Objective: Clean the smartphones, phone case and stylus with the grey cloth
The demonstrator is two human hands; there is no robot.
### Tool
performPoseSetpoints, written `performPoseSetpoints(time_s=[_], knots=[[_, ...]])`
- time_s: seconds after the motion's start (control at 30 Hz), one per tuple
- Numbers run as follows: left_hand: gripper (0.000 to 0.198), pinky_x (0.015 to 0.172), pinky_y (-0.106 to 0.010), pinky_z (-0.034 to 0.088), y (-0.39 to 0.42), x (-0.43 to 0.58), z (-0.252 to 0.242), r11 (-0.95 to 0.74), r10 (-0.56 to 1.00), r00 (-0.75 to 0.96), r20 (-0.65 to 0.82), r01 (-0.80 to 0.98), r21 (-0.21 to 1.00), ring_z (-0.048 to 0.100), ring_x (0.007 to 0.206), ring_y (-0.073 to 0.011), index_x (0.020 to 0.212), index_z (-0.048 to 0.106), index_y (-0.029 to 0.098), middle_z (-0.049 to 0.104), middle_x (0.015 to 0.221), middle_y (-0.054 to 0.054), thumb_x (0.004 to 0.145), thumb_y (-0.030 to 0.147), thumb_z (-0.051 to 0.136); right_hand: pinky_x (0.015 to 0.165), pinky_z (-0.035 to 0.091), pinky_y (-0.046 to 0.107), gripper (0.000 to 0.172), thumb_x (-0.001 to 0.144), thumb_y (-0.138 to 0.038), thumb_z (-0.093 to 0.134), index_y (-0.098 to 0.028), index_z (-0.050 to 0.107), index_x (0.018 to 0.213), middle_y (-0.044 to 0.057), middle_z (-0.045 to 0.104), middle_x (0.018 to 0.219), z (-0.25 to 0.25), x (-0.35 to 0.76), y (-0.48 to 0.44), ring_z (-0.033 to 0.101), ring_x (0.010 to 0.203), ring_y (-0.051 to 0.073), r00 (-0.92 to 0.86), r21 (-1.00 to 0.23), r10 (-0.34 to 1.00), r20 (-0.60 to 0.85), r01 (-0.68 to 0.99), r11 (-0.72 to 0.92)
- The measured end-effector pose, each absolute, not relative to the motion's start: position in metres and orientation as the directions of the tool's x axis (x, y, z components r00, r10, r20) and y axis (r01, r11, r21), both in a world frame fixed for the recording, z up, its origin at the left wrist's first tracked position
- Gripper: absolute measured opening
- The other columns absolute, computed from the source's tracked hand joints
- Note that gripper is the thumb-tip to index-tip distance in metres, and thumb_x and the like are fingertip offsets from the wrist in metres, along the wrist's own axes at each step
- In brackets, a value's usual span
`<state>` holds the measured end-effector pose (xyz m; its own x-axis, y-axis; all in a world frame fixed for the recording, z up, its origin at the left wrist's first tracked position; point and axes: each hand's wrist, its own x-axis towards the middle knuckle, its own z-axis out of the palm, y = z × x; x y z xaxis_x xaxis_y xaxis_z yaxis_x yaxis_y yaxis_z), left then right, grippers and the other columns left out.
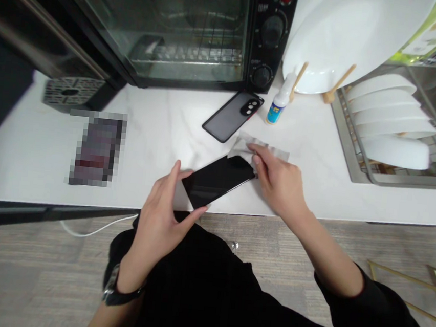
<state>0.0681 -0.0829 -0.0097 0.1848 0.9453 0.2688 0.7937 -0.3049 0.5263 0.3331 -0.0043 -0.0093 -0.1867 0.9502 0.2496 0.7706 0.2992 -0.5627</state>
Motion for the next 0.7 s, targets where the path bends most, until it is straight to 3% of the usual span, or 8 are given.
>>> performPoseSetpoints(time_s=[0.1,0.17,0.27,0.33,0.4,0.47,0.6,0.7], knots=[[0.102,0.114,-0.051,0.051,-0.084,0.069,-0.014,-0.297,0.944,0.153,0.293,0.782,0.549,0.060,0.133,-0.0313,0.170,0.016,0.023,0.065,0.144,-0.013,0.092,0.041,0.080,0.125,0.039,0.063,0.051,0.111,-0.043,0.042,-0.016,0.055,0.153,0.015,0.056,0.160,-0.011,0.305,-0.024,0.051,0.151,0.036,-0.422,-0.389,0.856,0.300,0.765,0.513],[0.103,0.112,-0.051,0.053,-0.083,0.069,-0.016,-0.287,0.945,0.141,0.294,0.789,0.543,0.062,0.131,-0.0323,0.170,0.018,0.022,0.065,0.144,-0.014,0.090,0.042,0.081,0.129,0.035,0.061,0.060,0.111,-0.048,0.042,-0.010,0.050,0.156,0.016,0.048,0.165,-0.011,0.285,-0.040,0.043,0.157,0.033,-0.589,-0.315,0.753,0.293,0.684,0.658],[0.102,0.108,-0.051,0.055,-0.082,0.069,-0.017,-0.279,0.944,0.130,0.302,0.805,0.524,0.063,0.130,-0.0342,0.169,0.021,0.019,0.065,0.144,-0.018,0.090,0.042,0.081,0.131,0.036,0.050,0.062,0.111,-0.050,0.043,-0.009,0.047,0.158,0.012,0.046,0.167,-0.009,0.277,-0.047,0.042,0.157,0.024,-0.764,-0.285,0.592,0.258,0.526,0.802],[0.101,0.109,-0.051,0.055,-0.082,0.069,-0.017,-0.287,0.939,0.126,0.319,0.797,0.532,0.063,0.130,-0.0336,0.168,0.022,0.018,0.066,0.143,-0.017,0.090,0.042,0.082,0.130,0.037,0.051,0.062,0.110,-0.049,0.044,-0.012,0.045,0.160,0.011,0.046,0.167,-0.009,0.287,-0.039,0.042,0.157,0.024,-0.752,-0.268,0.615,0.239,0.558,0.786],[0.100,0.111,-0.050,0.053,-0.082,0.070,-0.017,-0.295,0.937,0.124,0.326,0.781,0.551,0.063,0.130,-0.0323,0.167,0.023,0.019,0.067,0.142,-0.015,0.090,0.043,0.082,0.128,0.038,0.058,0.066,0.110,-0.050,0.045,-0.011,0.040,0.163,0.015,0.043,0.168,-0.009,0.298,-0.029,0.042,0.157,0.030,-0.651,-0.225,0.720,0.239,0.684,0.693],[0.099,0.112,-0.050,0.053,-0.082,0.071,-0.017,-0.301,0.936,0.127,0.327,0.769,0.563,0.063,0.130,-0.0316,0.167,0.023,0.020,0.067,0.142,-0.014,0.090,0.042,0.081,0.127,0.037,0.064,0.077,0.107,-0.058,0.045,-0.008,0.035,0.165,0.020,0.038,0.170,-0.011,0.299,-0.027,0.037,0.159,0.036,-0.577,-0.191,0.776,0.254,0.757,0.625],[0.091,0.109,-0.049,0.055,-0.083,0.070,-0.018,-0.294,0.936,0.122,0.331,0.788,0.540,0.064,0.130,-0.0328,0.166,0.028,0.018,0.066,0.143,-0.017,0.093,0.039,0.078,0.131,0.032,0.057,0.106,0.095,-0.083,0.042,-0.002,0.035,0.163,0.022,0.035,0.171,-0.012,0.276,-0.049,0.031,0.162,0.033,-0.740,-0.239,0.629,0.238,0.584,0.776],[0.090,0.109,-0.049,0.055,-0.083,0.069,-0.018,-0.289,0.936,0.123,0.330,0.802,0.522,0.064,0.129,-0.0335,0.165,0.030,0.018,0.066,0.143,-0.018,0.093,0.039,0.078,0.132,0.033,0.052,0.096,0.099,-0.079,0.040,-0.007,0.037,0.164,0.016,0.037,0.171,-0.010,0.277,-0.051,0.034,0.161,0.028,-0.771,-0.252,0.605,0.198,0.557,0.792]])
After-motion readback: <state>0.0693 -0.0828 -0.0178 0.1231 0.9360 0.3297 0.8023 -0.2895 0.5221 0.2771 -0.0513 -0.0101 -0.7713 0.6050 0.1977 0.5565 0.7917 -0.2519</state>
